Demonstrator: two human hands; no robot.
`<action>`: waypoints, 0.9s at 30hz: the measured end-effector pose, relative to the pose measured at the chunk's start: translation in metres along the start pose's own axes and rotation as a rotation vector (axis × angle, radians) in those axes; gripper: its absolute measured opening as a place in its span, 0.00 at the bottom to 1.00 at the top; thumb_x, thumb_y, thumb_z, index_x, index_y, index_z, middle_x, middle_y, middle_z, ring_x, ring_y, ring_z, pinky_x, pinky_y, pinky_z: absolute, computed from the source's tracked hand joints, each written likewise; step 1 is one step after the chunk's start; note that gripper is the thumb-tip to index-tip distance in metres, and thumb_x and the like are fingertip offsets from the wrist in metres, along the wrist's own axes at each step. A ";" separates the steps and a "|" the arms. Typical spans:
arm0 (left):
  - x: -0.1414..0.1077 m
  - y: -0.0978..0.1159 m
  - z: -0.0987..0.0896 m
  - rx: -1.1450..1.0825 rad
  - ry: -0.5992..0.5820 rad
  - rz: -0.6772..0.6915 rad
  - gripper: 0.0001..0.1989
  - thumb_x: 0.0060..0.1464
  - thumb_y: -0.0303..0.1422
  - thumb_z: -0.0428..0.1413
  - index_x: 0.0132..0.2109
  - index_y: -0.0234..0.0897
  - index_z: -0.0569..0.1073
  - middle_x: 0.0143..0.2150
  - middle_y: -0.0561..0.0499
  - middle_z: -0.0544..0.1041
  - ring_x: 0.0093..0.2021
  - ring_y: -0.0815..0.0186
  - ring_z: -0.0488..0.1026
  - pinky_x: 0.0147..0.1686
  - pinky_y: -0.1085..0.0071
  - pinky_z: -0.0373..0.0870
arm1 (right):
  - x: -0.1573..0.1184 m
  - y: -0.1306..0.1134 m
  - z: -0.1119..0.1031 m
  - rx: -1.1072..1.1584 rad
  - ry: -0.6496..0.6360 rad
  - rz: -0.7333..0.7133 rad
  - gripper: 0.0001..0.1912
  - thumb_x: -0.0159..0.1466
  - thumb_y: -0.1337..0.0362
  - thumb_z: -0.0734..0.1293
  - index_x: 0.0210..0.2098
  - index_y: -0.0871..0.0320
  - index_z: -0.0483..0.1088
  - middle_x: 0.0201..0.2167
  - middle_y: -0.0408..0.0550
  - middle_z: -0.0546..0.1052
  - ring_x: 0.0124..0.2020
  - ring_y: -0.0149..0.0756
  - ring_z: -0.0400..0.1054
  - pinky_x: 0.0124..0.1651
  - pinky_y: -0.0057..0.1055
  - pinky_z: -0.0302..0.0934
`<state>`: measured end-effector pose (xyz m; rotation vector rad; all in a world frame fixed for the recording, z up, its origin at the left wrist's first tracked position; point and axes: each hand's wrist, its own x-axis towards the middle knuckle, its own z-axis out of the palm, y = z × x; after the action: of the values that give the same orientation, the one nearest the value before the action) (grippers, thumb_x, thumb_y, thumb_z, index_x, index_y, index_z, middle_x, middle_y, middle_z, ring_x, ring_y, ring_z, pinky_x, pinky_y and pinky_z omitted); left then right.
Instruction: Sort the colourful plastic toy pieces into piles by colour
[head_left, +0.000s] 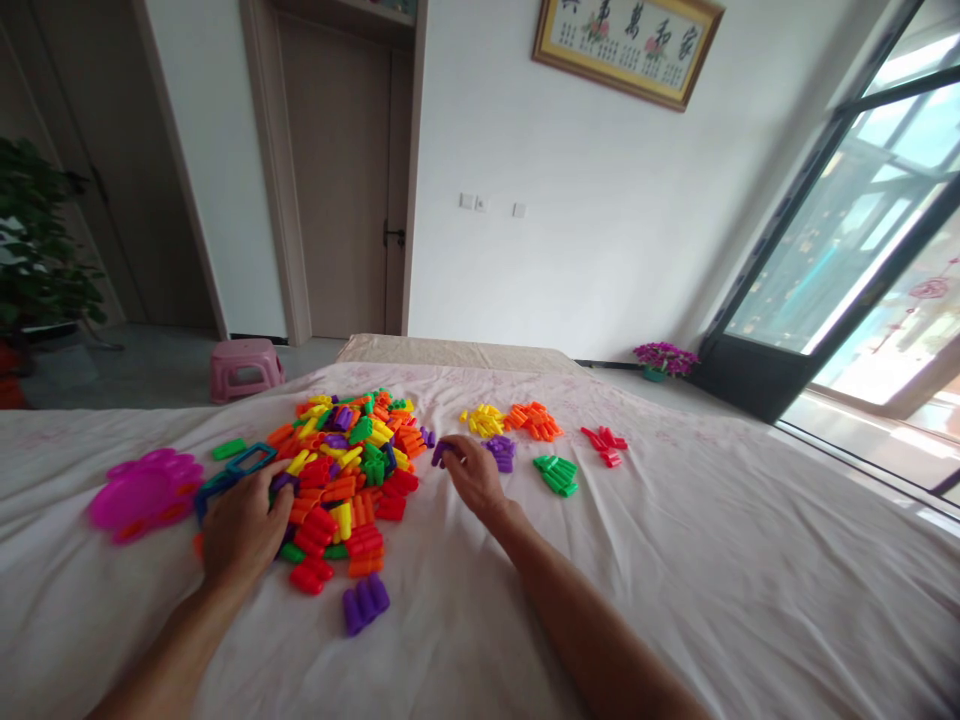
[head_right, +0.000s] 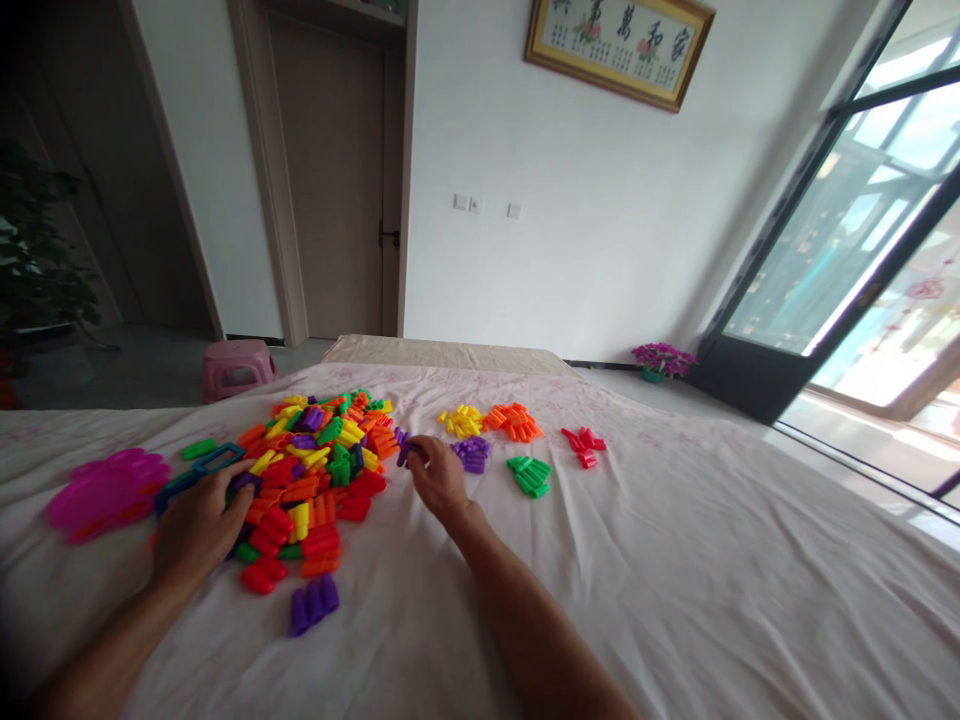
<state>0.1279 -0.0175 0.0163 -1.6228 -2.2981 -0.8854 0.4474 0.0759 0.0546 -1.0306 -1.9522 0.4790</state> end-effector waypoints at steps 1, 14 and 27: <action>0.000 0.000 0.000 0.002 -0.001 0.002 0.23 0.63 0.39 0.43 0.58 0.36 0.71 0.54 0.41 0.78 0.52 0.53 0.75 0.50 0.59 0.66 | 0.003 0.006 -0.008 -0.047 0.044 0.024 0.13 0.65 0.67 0.62 0.45 0.56 0.76 0.37 0.45 0.79 0.37 0.35 0.72 0.43 0.29 0.63; 0.001 -0.003 0.004 0.009 0.003 0.004 0.22 0.63 0.39 0.43 0.58 0.36 0.71 0.53 0.43 0.78 0.51 0.54 0.75 0.50 0.61 0.65 | 0.002 0.035 -0.032 -0.390 0.202 -0.002 0.12 0.63 0.69 0.63 0.41 0.55 0.78 0.39 0.49 0.78 0.43 0.41 0.69 0.50 0.37 0.60; 0.000 -0.004 0.005 0.003 0.030 0.021 0.22 0.62 0.38 0.44 0.58 0.36 0.72 0.52 0.43 0.79 0.51 0.54 0.75 0.50 0.61 0.66 | -0.022 -0.005 0.019 -0.283 -0.336 -0.410 0.13 0.69 0.64 0.63 0.52 0.53 0.73 0.56 0.49 0.75 0.53 0.41 0.68 0.55 0.36 0.60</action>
<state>0.1254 -0.0153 0.0114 -1.6184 -2.2569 -0.8947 0.4355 0.0557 0.0358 -0.7149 -2.5115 0.1529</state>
